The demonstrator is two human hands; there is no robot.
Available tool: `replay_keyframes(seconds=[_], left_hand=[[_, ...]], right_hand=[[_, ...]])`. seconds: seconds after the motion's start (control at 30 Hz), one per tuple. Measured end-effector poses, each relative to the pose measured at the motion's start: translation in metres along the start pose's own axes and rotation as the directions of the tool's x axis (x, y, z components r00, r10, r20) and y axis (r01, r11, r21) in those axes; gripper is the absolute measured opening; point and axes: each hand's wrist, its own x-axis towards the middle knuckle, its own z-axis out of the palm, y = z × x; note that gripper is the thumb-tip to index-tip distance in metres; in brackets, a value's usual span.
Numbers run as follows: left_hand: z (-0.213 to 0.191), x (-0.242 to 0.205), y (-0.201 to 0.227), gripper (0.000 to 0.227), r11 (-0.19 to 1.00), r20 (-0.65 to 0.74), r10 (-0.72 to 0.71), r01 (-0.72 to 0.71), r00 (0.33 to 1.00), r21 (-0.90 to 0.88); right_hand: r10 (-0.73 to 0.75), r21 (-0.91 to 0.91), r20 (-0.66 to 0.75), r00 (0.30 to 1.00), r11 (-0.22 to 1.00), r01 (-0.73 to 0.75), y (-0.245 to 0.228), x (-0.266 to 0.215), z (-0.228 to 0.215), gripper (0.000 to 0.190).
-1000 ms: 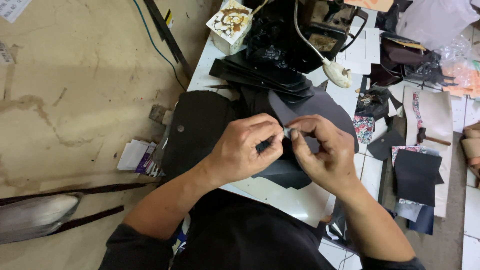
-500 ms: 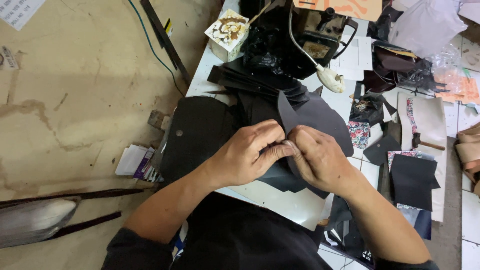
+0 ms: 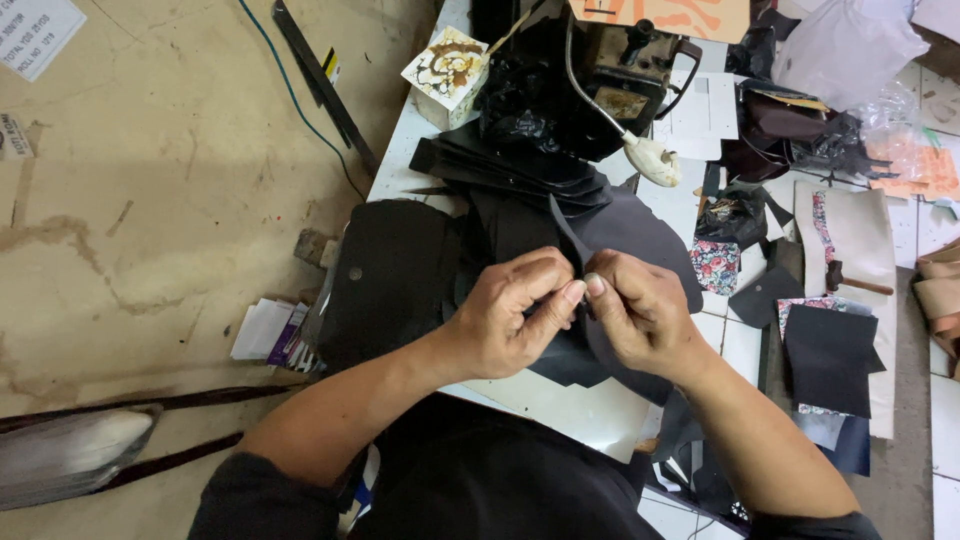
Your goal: Peeling off a green protective backing from pre-cut leather components in a workshop.
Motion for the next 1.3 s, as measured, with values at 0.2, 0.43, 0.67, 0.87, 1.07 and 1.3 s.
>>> replay_keyframes(seconds=[0.2, 0.43, 0.67, 0.87, 1.07, 1.3], left_hand=[[0.009, -0.006, -0.005, 0.031, 0.979, -0.068, 0.111, -0.097, 0.992, 0.181], [0.009, -0.017, -0.004, 0.034, 0.999, -0.135, -0.035, 0.033, 0.990, -0.019], [-0.013, 0.020, 0.038, 0.041, 0.977, 0.092, -0.174, 0.159, 0.980, 0.145], [-0.007, 0.016, 0.032, 0.042, 0.946, 0.183, -0.271, 0.296, 0.945, -0.129], [0.018, -0.009, 0.023, 0.040, 0.931, 0.038, -0.255, 0.256, 0.966, -0.260], [0.003, -0.008, 0.016, 0.036, 0.972, 0.037, -0.207, 0.210, 0.978, -0.102]], right_hand=[[-0.012, 0.027, -0.091, 0.996, 1.000, 0.015, 0.005, -0.008, 0.006, 0.035], [0.046, -0.086, -0.339, 0.940, 0.993, -0.080, 0.025, -0.036, -0.023, 0.032], [-0.082, -0.127, -0.039, 0.996, 0.989, 0.076, -0.020, 0.007, -0.004, 0.028], [-0.015, 0.037, -0.019, 1.000, 0.999, 0.016, -0.011, 0.004, -0.013, 0.029], [0.021, 0.270, -0.234, 0.972, 0.962, 0.044, -0.020, 0.001, 0.003, 0.026], [0.100, 0.177, -0.188, 0.977, 0.982, -0.067, -0.038, 0.004, -0.021, 0.039]])
